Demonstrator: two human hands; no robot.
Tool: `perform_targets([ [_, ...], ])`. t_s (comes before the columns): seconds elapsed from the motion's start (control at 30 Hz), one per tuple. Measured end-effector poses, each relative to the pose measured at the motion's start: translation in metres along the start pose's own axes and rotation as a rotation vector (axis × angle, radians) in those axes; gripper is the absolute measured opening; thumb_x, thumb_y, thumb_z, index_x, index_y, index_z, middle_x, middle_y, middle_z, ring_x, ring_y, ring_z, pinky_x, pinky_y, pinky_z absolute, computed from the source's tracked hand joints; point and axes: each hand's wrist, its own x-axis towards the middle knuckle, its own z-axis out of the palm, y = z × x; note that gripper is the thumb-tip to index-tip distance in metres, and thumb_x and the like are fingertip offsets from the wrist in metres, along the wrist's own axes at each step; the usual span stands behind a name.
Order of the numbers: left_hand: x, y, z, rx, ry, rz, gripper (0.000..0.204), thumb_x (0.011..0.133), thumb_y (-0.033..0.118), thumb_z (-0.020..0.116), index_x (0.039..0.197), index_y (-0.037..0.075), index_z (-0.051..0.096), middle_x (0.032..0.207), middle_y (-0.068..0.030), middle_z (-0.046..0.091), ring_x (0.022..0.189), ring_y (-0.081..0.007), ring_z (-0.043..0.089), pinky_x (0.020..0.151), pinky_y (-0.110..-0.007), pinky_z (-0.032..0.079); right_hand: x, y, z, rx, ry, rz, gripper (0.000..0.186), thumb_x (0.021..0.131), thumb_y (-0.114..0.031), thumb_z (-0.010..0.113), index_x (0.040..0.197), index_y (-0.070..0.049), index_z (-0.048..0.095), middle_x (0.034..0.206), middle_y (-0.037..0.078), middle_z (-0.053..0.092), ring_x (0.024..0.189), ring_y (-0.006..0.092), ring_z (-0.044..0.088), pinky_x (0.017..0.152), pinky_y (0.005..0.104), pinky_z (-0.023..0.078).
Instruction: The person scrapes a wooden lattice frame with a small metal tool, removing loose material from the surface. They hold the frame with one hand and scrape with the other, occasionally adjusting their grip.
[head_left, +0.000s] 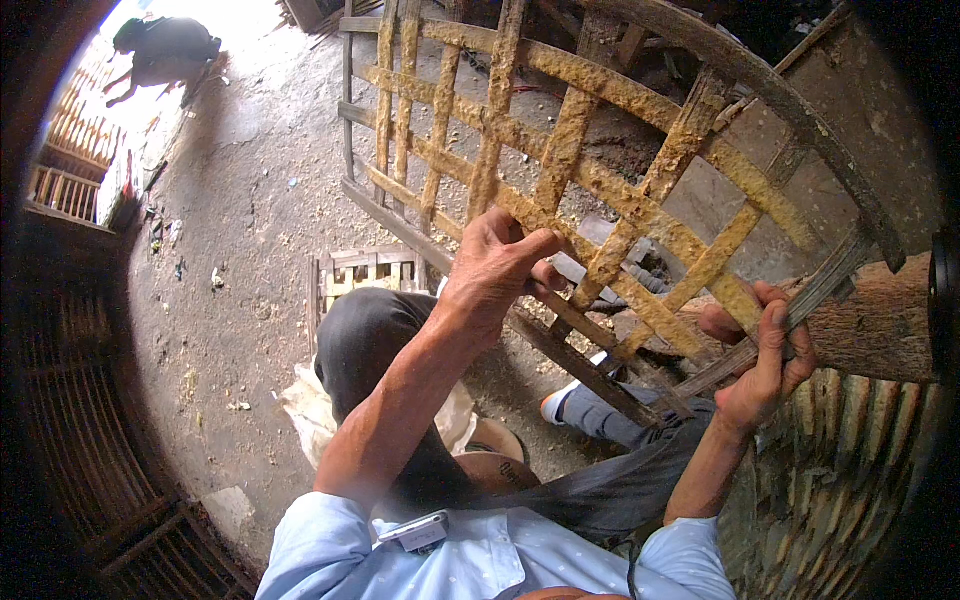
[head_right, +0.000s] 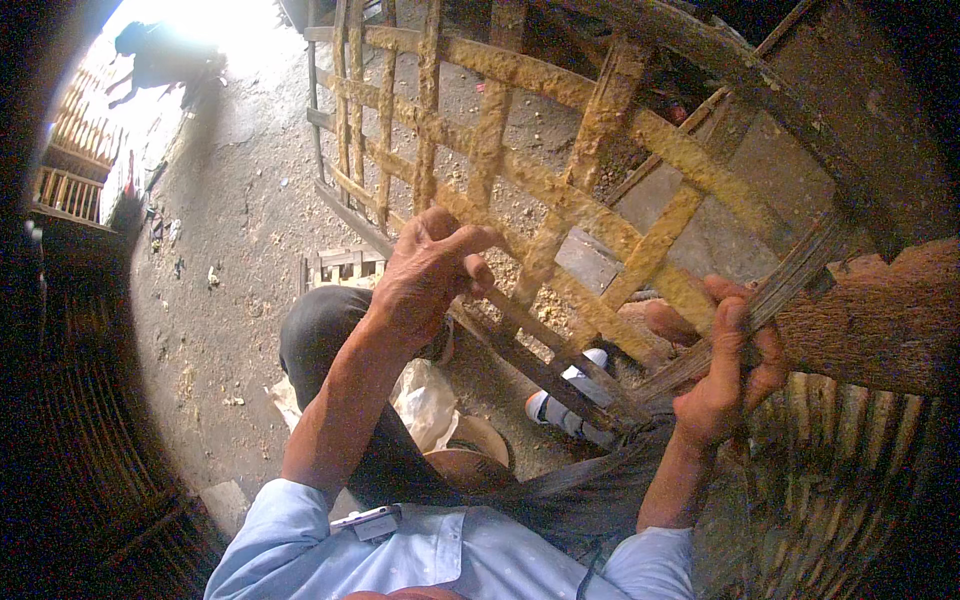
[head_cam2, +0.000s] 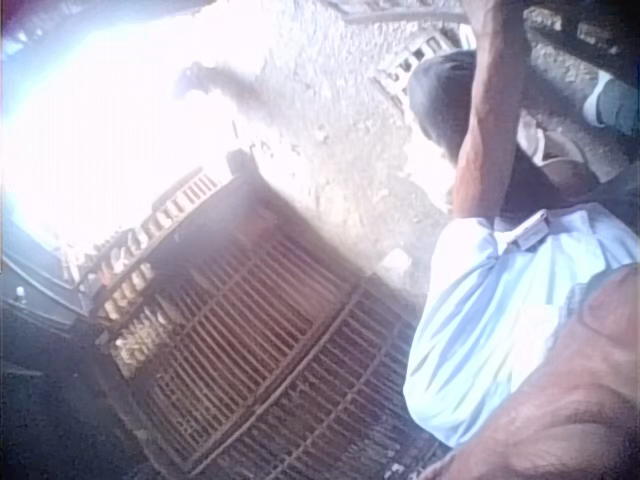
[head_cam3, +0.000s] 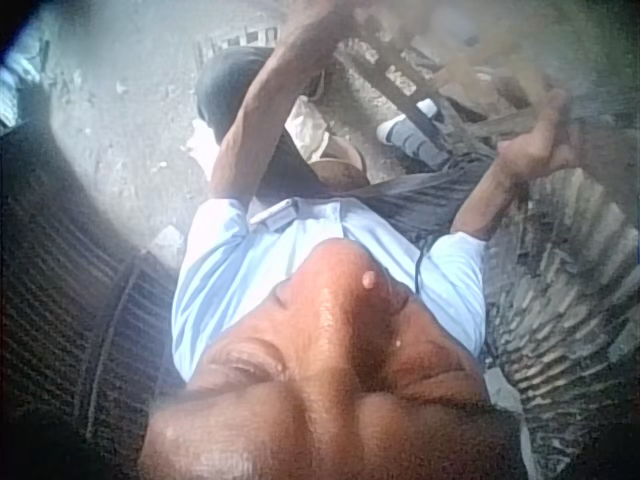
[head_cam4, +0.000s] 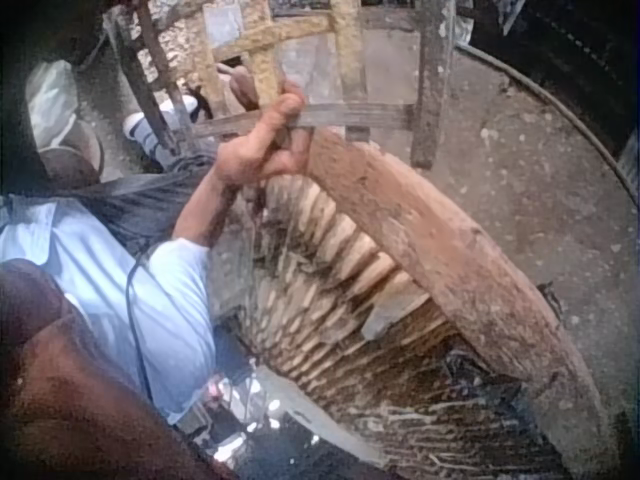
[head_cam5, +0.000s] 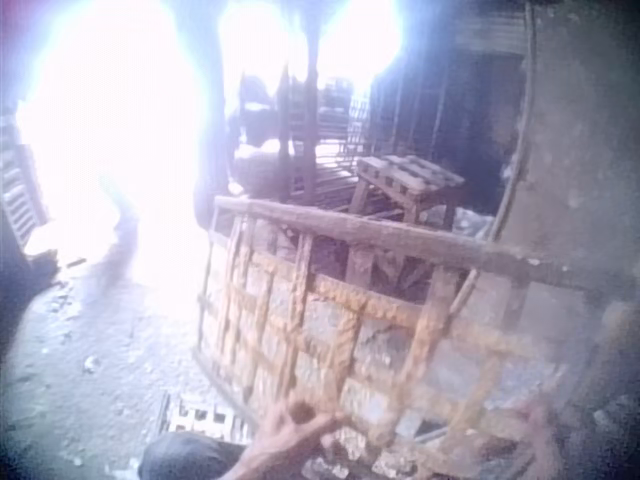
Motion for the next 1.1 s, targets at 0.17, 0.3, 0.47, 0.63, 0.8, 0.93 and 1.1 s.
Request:
perform_targets([
  [0.17,-0.001,-0.003,0.0,-0.044,0.073,0.026,0.023,0.082,0.008,0.069,0.086,0.006,0.046,0.074,-0.0033,0.052,0.058,-0.0143,0.059,0.05,-0.027,0.049,-0.002,0.0,-0.004,-0.016,-0.043,0.033,0.023,0.095,-0.008,0.06,0.113,0.0,0.049,0.106,0.021,0.065,0.1,0.027,0.062,0.094,0.0425,0.05],
  [0.3,-0.001,-0.005,0.0,-0.097,0.056,0.037,0.023,0.082,0.006,0.067,0.086,0.006,0.045,0.074,-0.0025,0.049,0.057,-0.015,0.058,0.05,-0.027,0.048,-0.003,0.0,-0.004,0.019,-0.05,0.033,0.023,0.094,-0.008,0.06,0.112,0.001,0.049,0.106,0.022,0.065,0.1,0.0277,0.062,0.094,0.0424,0.049],
  [0.47,-0.002,-0.004,0.001,0.025,0.112,0.015,0.022,0.082,0.004,0.066,0.084,0.006,0.044,0.075,-0.0035,0.05,0.058,-0.0164,0.059,0.048,-0.027,0.048,-0.005,-0.006,-0.002,-0.053,-0.092,0.009,0.017,0.095,-0.009,0.059,0.106,0.004,0.059,0.104,0.018,0.066,0.097,0.0251,0.062,0.091,0.0398,0.049],
  [0.63,-0.006,0.0,0.006,-0.105,0.006,0.003,0.025,0.082,0.004,0.068,0.08,0.006,0.044,0.071,-0.0047,0.053,0.059,-0.0171,0.061,0.049,-0.026,0.048,0.001,-0.01,-0.003,-0.06,-0.075,-0.004,0.019,0.094,-0.012,0.059,0.098,0.005,0.067,0.101,0.014,0.068,0.097,0.0213,0.061,0.092,0.0383,0.046],
  [0.8,0.002,0.004,-0.002,0.054,-0.059,-0.031,0.037,0.082,0.017,0.077,0.083,0.004,0.043,0.073,-0.0064,0.055,0.061,-0.0163,0.064,0.052,-0.027,0.052,0.007,-0.007,-0.001,-0.069,-0.044,0.025,0.019,0.094,-0.013,0.06,0.099,0.005,0.067,0.102,0.015,0.068,0.098,0.0222,0.061,0.094,0.0392,0.046],
  [0.93,0.003,-0.001,-0.004,0.046,-0.047,-0.04,0.046,0.079,0.027,0.083,0.084,0.005,0.043,0.074,-0.0062,0.055,0.062,-0.014,0.064,0.053,-0.026,0.054,0.003,-0.004,-0.002,-0.042,-0.053,0.005,0.017,0.095,-0.012,0.06,0.101,0.003,0.064,0.105,0.017,0.067,0.1,0.0232,0.062,0.095,0.0403,0.046],
  [1.1,0.003,-0.005,-0.004,-0.104,-0.085,-0.005,0.043,0.081,0.022,0.081,0.087,0.004,0.043,0.078,-0.0071,0.056,0.063,-0.014,0.064,0.052,-0.025,0.054,0.002,-0.003,-0.003,-0.03,-0.028,0.006,0.014,0.094,-0.01,0.061,0.1,0.002,0.062,0.106,0.017,0.067,0.1,0.0241,0.062,0.095,0.0405,0.046],
])
